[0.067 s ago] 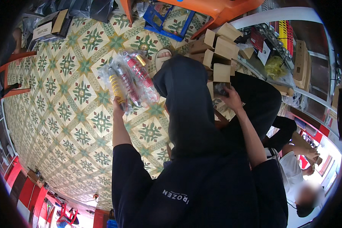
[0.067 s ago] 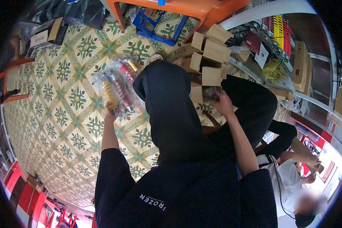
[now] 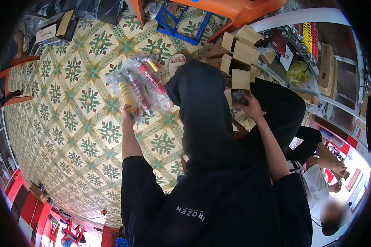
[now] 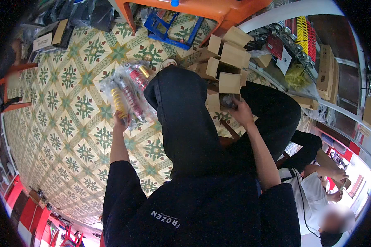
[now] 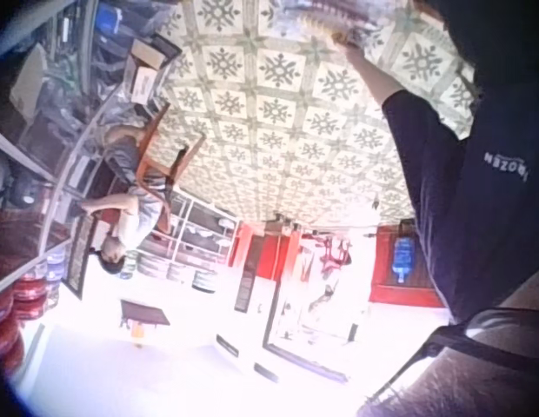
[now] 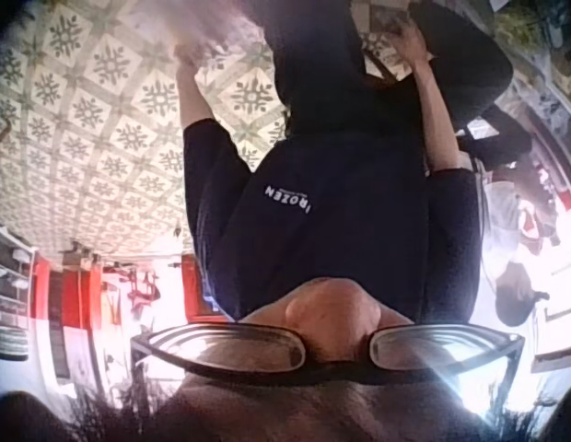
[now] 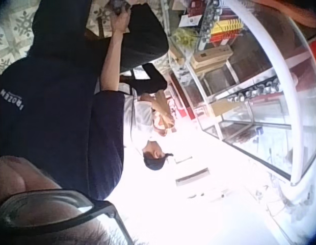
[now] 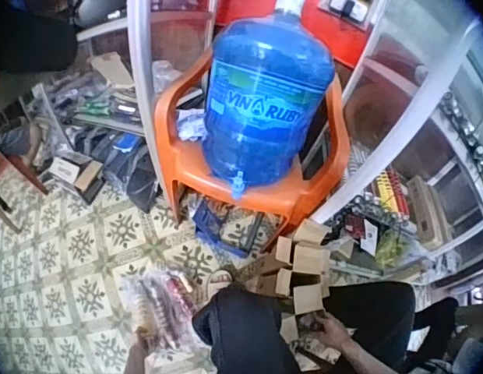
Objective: The person wraps motorcycle shock absorbers in bubble wrap and places them into cardboard boxes, then stacks the filled boxes on a shelf.
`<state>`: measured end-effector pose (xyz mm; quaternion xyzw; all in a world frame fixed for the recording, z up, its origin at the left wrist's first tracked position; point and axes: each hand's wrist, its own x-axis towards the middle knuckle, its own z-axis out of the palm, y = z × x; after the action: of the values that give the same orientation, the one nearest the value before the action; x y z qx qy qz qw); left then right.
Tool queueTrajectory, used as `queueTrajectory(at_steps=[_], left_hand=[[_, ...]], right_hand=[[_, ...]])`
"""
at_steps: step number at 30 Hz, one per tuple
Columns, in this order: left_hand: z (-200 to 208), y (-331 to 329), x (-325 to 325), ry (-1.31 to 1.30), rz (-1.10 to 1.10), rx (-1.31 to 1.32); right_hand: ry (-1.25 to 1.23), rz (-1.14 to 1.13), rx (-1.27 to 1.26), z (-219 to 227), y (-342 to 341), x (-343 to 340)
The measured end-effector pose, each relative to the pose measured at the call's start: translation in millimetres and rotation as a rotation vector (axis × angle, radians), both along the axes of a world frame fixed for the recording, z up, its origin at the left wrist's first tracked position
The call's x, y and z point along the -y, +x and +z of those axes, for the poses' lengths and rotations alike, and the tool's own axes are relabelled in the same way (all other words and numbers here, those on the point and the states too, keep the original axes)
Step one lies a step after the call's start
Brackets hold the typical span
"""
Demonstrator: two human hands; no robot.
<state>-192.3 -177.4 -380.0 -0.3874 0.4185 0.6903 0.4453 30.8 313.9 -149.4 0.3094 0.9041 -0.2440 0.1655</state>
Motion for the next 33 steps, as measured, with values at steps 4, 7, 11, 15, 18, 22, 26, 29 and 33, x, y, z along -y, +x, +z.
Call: queueTrajectory(at_steps=[4,7,11,15,18,22,26,29,33], left_hand=[[-13.2,-2.7,-2.7,-0.033,0.224,0.100],[-22.3,-3.9,19.8,-0.037,0.061,-0.075],[2.6,9.2,41.5,-0.029,0.154,-0.286],[120.3,27.8,-24.5,-0.020,0.183,-0.481],[187.1,51.5,-30.8,0.034,0.175,-0.637],[281.7,81.5,-66.7,0.144,0.265,-0.858],[347.5,87.7,-118.5,0.533,0.122,-1.034],[392.4,88.1,-186.7,0.877,-0.040,-0.953],[392.7,99.4,-245.0,0.948,-0.025,-0.786]], right_hand=[[-0.053,0.039,-0.045,-6.4,2.7,-8.9],[-0.055,0.066,0.003,-5.0,-8.2,-10.9],[-0.060,0.078,0.029,-11.0,-15.6,-11.7],[-0.016,0.004,0.000,-17.4,13.9,-18.5],[-0.028,-0.006,0.063,-9.0,5.2,-14.2],[-0.053,0.035,-0.019,-19.8,9.8,-16.8],[-0.031,0.043,-0.059,-19.9,5.4,-7.7],[-0.004,-0.030,-0.038,-26.4,12.1,-15.8],[-0.058,-0.024,-0.002,-35.6,10.2,-14.1]])
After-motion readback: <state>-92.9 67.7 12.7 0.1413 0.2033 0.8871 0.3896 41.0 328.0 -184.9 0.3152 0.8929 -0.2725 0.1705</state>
